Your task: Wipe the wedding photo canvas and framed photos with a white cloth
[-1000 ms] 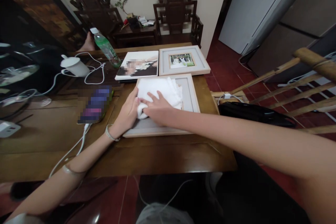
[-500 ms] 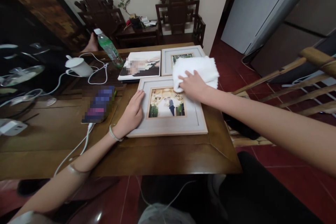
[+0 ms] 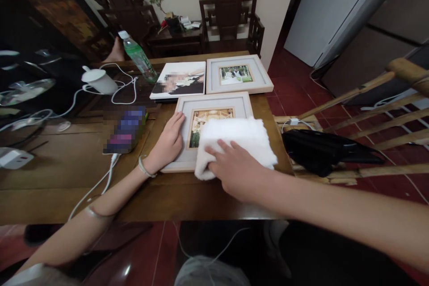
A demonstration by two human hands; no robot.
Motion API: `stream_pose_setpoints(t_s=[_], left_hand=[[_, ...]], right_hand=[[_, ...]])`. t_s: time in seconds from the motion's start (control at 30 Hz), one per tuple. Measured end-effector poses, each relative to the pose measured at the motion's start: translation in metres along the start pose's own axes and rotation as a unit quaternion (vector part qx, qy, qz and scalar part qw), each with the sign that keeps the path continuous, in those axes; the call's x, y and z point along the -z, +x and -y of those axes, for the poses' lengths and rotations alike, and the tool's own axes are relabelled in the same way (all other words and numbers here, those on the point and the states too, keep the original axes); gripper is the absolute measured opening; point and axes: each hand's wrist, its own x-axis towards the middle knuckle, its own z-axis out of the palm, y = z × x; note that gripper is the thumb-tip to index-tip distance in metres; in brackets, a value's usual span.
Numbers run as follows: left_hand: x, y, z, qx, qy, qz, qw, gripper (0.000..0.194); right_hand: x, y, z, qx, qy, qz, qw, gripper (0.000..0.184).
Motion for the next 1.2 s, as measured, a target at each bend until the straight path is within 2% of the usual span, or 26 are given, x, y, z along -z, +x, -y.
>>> stream_pose_setpoints(t_s=[0.07, 0.23, 0.33, 0.43, 0.5, 0.6, 0.7, 0.8, 0.9, 1.0, 1.07, 1.1, 1.2], left_hand=[[0.0, 0.0, 0.0, -0.001, -0.004, -0.001, 1.0, 0.06], [0.0, 0.001, -0.002, -0.001, -0.011, -0.001, 1.0, 0.06], [0.001, 0.001, -0.004, 0.006, -0.013, 0.003, 1.0, 0.058], [0.001, 0.001, -0.004, 0.012, -0.009, 0.005, 1.0, 0.058], [0.001, 0.001, -0.004, 0.01, -0.003, 0.007, 1.0, 0.058], [0.0, 0.001, -0.004, 0.005, 0.004, 0.006, 1.0, 0.057], [0.0, 0.001, -0.004, 0.004, 0.003, 0.002, 1.0, 0.057], [0.0, 0.001, -0.004, 0.004, 0.0, 0.0, 1.0, 0.057], [0.0, 0.001, -0.003, 0.004, -0.002, 0.0, 1.0, 0.057], [0.0, 0.001, -0.003, 0.004, -0.007, 0.002, 1.0, 0.057], [0.0, 0.001, -0.003, 0.007, -0.012, 0.004, 1.0, 0.057], [0.0, 0.001, -0.003, 0.008, -0.013, 0.004, 1.0, 0.058], [0.001, 0.001, -0.004, 0.005, -0.007, 0.004, 1.0, 0.058]], right_hand=[[-0.004, 0.021, -0.023, 0.002, -0.011, -0.013, 1.0, 0.048], [-0.01, 0.054, -0.1, -0.108, -0.041, -0.023, 0.993, 0.061], [-0.013, 0.056, -0.121, -0.14, -0.065, -0.04, 0.987, 0.056], [-0.012, 0.048, -0.101, -0.155, -0.073, -0.015, 0.985, 0.053], [-0.005, 0.037, -0.07, -0.166, -0.062, 0.024, 0.984, 0.053], [0.013, 0.018, -0.019, -0.109, -0.029, 0.082, 0.99, 0.055], [0.027, 0.003, 0.017, -0.042, 0.034, 0.08, 0.995, 0.046], [0.019, 0.004, 0.023, 0.017, 0.045, 0.021, 0.999, 0.046], [-0.001, 0.018, 0.0, 0.021, 0.018, -0.023, 0.999, 0.049], [-0.014, 0.038, -0.045, -0.049, -0.023, -0.03, 0.998, 0.052], [-0.015, 0.05, -0.078, -0.099, -0.044, -0.036, 0.993, 0.059], [-0.014, 0.055, -0.093, -0.121, -0.055, -0.063, 0.989, 0.059], [-0.012, 0.064, -0.122, -0.163, -0.076, -0.115, 0.977, 0.052]])
